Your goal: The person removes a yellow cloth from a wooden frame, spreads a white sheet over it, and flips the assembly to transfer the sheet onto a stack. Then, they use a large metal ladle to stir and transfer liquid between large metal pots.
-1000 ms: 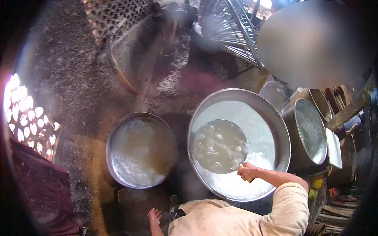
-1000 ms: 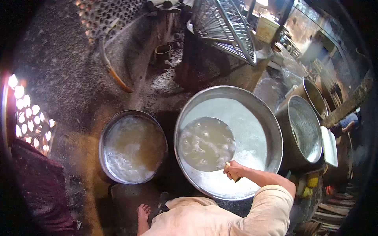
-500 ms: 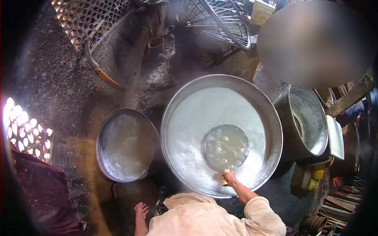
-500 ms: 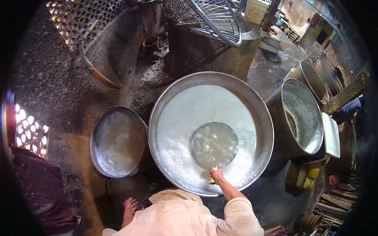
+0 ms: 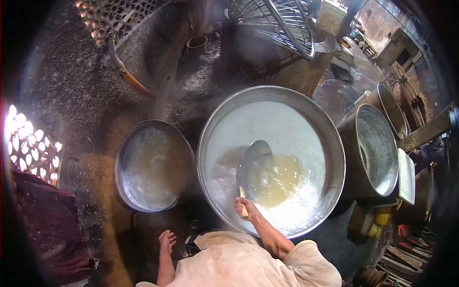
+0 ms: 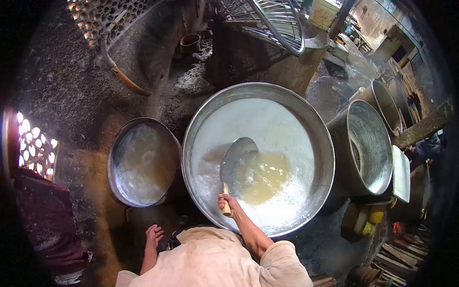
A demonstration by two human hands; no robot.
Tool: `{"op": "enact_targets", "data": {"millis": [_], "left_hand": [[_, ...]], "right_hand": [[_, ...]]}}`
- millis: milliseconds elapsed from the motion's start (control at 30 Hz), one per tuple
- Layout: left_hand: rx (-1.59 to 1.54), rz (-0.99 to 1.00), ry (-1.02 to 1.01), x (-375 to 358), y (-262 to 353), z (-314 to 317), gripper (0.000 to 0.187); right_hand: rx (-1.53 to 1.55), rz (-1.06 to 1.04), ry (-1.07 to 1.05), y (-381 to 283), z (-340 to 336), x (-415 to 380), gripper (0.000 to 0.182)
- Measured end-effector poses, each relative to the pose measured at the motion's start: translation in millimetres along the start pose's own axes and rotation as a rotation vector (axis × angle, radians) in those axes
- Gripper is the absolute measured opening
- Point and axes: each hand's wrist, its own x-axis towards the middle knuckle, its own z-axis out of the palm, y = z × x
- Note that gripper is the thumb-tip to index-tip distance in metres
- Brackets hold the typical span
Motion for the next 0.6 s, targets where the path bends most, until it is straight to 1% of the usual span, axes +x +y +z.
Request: {"op": "enact_targets", "data": {"millis": [67,100,167,200,233,267,300,333,367,400,433,467,500,567,600], "left_hand": [[-0.022,-0.028,0.012,2.7,-9.0,-8.9,0.030],[-0.038,-0.055,0.026,4.3,-13.7,-13.8,0.031],[-0.076,-0.084,0.059,9.0,-24.3,-27.8,0.031],[-0.106,-0.108,0.068,13.9,-33.8,-36.5,0.032],[-0.142,-0.134,0.080,15.5,-44.4,-46.8,0.032],[-0.234,-0.067,0.042,11.2,-54.8,-57.7,0.032],[-0.267,-0.072,0.072,13.3,-66.5,-73.0,0.032],[-0.346,-0.061,0.003,20.5,-80.7,-86.5,0.033],[-0.425,-0.047,-0.066,23.5,-89.7,-97.0,0.033],[-0.463,-0.049,-0.033,26.3,-100.3,-104.5,0.033],[-0.480,-0.072,0.061,25.8,-106.2,-108.0,0.033],[-0.492,-0.097,0.155,24.6,-108.9,-114.3,0.034],[-0.522,-0.099,0.188,21.6,-107.0,-121.4,0.034],[-0.481,-0.156,0.239,10.5,-98.7,-137.2,0.036],[-0.501,-0.163,0.263,5.1,-98.6,-146.9,0.036]], "right_hand": [[0.085,0.196,-0.224,8.6,22.3,0.2,0.009],[0.076,0.202,-0.220,11.7,35.1,-1.4,0.009],[-0.226,0.295,-0.367,19.3,72.7,-8.7,0.013],[-0.312,0.344,-0.408,24.3,90.6,-7.6,0.020],[-0.325,0.370,-0.403,29.2,112.8,-6.8,0.020],[-0.464,0.373,-0.399,35.9,137.7,-4.3,0.022],[-0.607,0.381,-0.402,43.8,161.1,4.5,0.024],[-0.703,0.384,-0.314,52.2,180.1,17.8,0.027],[-0.825,0.344,-0.289,61.9,202.7,28.8,0.025],[-0.987,0.270,-0.223,69.2,217.5,49.1,0.023],[-1.144,0.189,-0.165,76.4,230.2,72.8,0.022],[-1.277,0.056,-0.127,83.1,244.0,98.3,0.015],[-1.403,-0.088,-0.094,85.5,255.3,127.2,0.011],[-1.335,-0.209,-0.063,63.5,248.2,213.9,0.021],[-1.690,-0.593,0.000,64.2,254.2,239.8,0.026]]}}
